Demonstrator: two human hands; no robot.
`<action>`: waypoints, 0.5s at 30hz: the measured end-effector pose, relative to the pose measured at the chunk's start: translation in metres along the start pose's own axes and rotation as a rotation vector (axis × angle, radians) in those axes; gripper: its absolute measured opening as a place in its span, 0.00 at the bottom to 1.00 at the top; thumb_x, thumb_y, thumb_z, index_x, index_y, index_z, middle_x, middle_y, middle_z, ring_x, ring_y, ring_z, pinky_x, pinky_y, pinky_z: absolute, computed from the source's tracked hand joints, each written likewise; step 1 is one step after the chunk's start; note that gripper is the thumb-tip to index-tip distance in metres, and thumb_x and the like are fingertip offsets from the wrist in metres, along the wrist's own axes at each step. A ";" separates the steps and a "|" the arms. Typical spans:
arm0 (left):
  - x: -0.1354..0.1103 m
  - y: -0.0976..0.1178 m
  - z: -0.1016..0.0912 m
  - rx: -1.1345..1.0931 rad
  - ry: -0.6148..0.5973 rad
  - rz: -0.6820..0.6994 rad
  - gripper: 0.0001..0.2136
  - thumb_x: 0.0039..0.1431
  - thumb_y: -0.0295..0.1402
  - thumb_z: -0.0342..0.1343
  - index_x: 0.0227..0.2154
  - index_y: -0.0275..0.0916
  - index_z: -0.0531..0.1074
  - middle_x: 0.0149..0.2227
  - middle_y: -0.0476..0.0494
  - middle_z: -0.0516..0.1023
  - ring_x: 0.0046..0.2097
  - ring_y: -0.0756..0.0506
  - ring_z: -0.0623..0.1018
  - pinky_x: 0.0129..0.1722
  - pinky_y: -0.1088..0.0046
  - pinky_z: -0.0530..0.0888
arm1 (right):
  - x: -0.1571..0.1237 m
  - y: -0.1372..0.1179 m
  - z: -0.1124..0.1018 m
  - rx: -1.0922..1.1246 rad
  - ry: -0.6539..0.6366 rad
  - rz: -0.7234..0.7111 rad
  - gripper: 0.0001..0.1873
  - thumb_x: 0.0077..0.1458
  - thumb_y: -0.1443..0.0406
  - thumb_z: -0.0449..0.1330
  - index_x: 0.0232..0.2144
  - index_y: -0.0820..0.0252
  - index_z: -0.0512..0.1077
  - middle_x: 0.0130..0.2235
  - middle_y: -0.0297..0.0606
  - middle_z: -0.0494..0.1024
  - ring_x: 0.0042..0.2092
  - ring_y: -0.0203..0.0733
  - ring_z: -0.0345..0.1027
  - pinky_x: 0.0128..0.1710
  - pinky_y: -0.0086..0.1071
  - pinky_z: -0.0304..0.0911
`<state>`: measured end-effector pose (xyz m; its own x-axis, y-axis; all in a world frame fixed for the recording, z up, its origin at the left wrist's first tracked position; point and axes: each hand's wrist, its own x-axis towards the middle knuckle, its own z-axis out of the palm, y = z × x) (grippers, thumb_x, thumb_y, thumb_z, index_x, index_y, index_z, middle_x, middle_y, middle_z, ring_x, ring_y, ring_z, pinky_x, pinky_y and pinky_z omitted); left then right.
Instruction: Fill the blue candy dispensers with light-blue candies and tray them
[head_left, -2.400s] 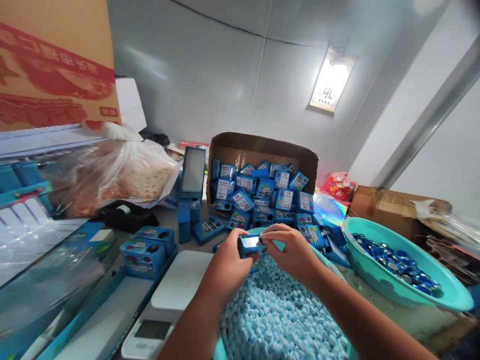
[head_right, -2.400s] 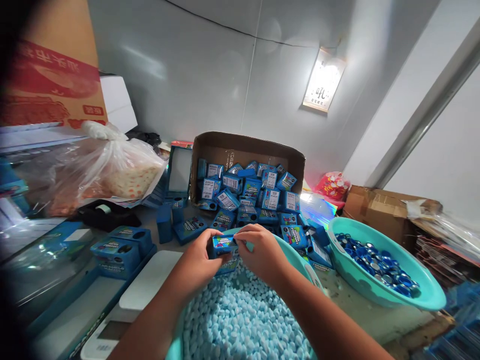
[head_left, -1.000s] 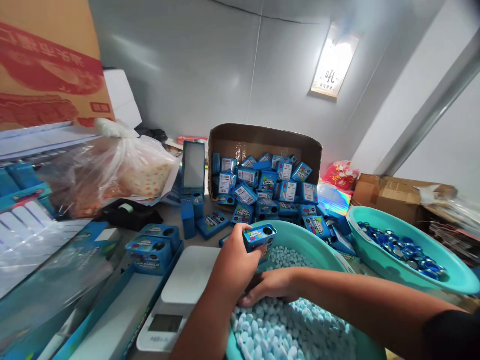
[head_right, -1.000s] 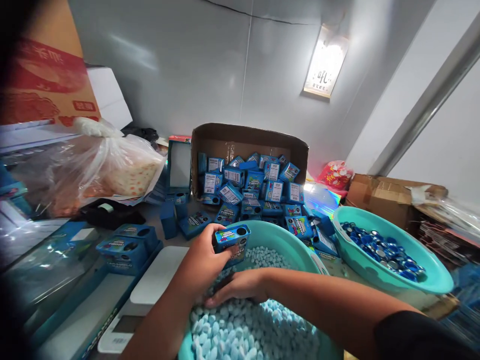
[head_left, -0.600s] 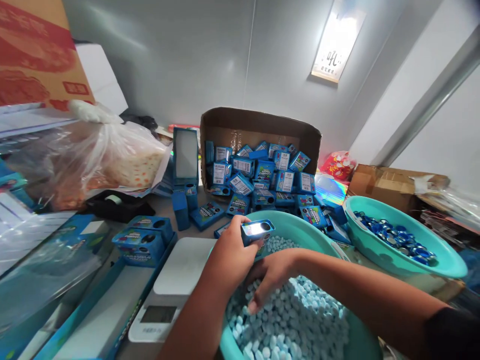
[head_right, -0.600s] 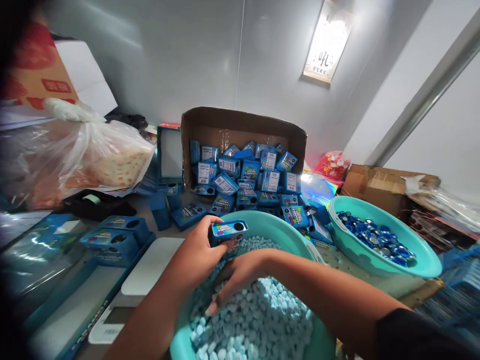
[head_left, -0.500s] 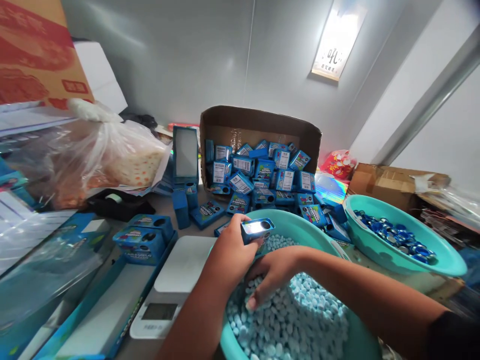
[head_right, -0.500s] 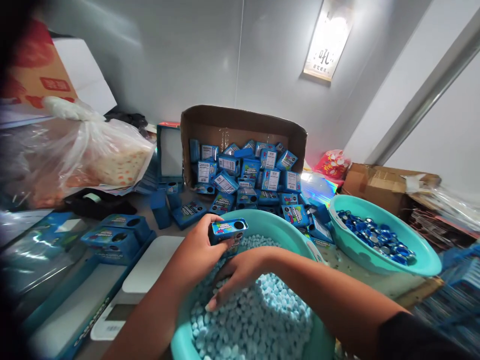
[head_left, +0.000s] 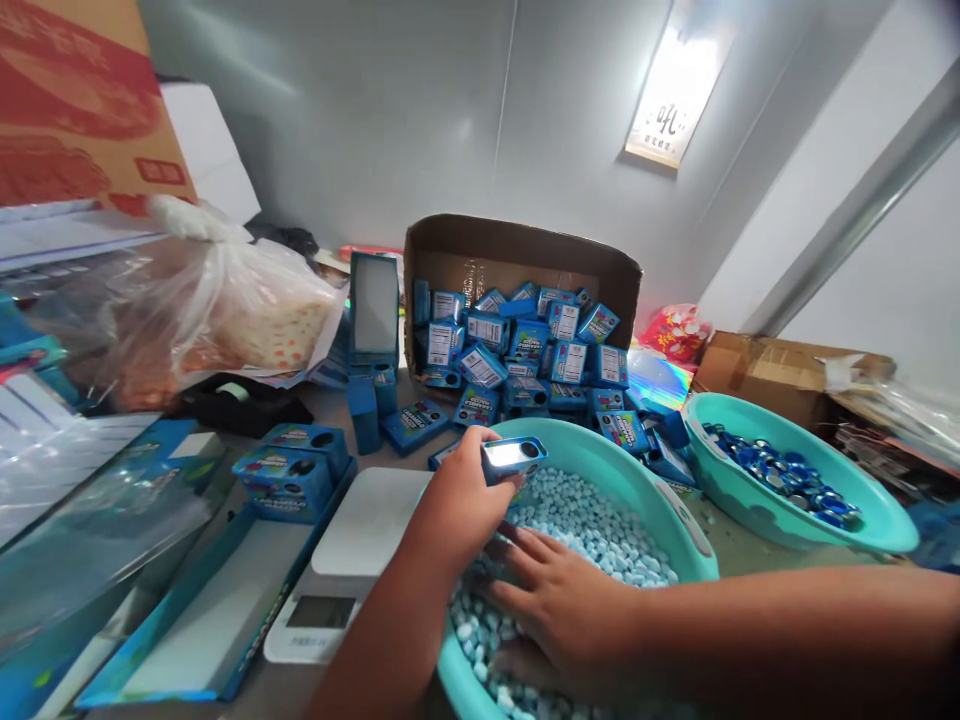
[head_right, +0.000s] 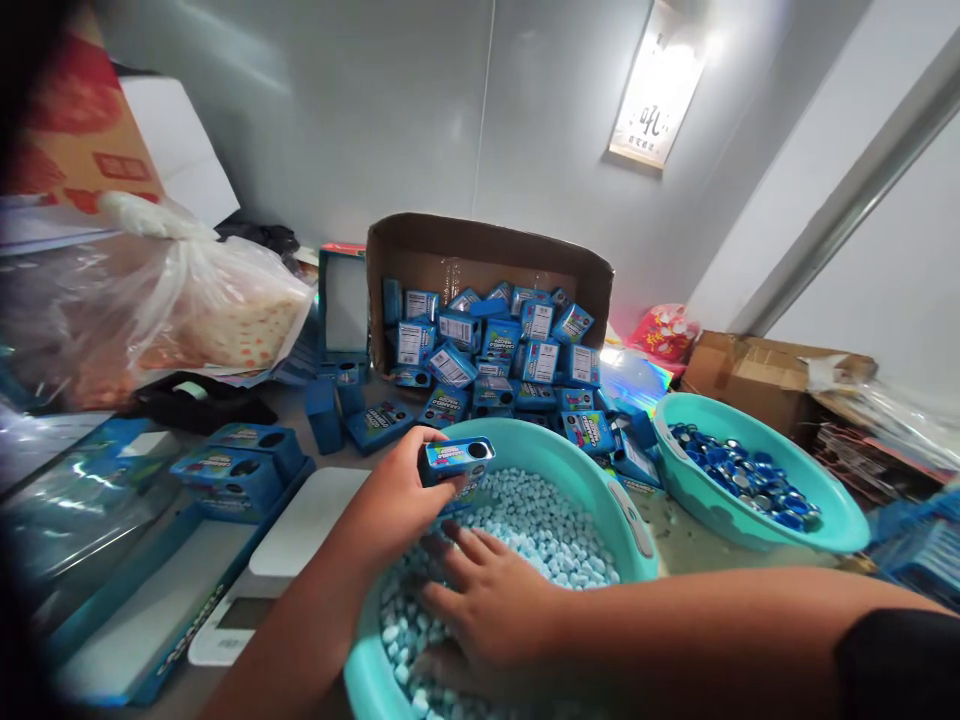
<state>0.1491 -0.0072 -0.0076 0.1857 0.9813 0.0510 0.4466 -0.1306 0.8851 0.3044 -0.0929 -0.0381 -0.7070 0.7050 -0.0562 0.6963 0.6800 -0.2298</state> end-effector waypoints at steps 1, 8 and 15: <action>0.000 -0.001 0.000 -0.010 0.002 0.005 0.16 0.52 0.32 0.62 0.43 0.46 0.66 0.39 0.47 0.77 0.42 0.43 0.77 0.39 0.69 0.69 | 0.002 0.009 0.001 -0.037 0.008 -0.003 0.30 0.64 0.49 0.51 0.58 0.64 0.67 0.63 0.56 0.63 0.66 0.63 0.52 0.65 0.55 0.50; 0.002 -0.004 0.000 -0.085 0.092 0.046 0.17 0.52 0.33 0.63 0.42 0.43 0.65 0.41 0.47 0.76 0.41 0.44 0.78 0.41 0.69 0.70 | 0.009 0.062 -0.007 -0.210 -0.037 -0.039 0.28 0.65 0.63 0.51 0.65 0.64 0.60 0.65 0.57 0.60 0.68 0.57 0.47 0.65 0.55 0.50; 0.000 0.003 -0.005 -0.028 0.130 0.005 0.18 0.54 0.37 0.61 0.47 0.43 0.64 0.43 0.43 0.77 0.44 0.41 0.78 0.44 0.66 0.71 | 0.016 0.020 0.011 0.037 0.007 -0.237 0.31 0.66 0.61 0.49 0.68 0.62 0.52 0.66 0.49 0.60 0.68 0.48 0.50 0.67 0.44 0.48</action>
<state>0.1463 -0.0068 -0.0027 0.0726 0.9909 0.1133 0.4207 -0.1334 0.8973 0.3054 -0.0701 -0.0545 -0.8492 0.5280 0.0105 0.5059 0.8190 -0.2707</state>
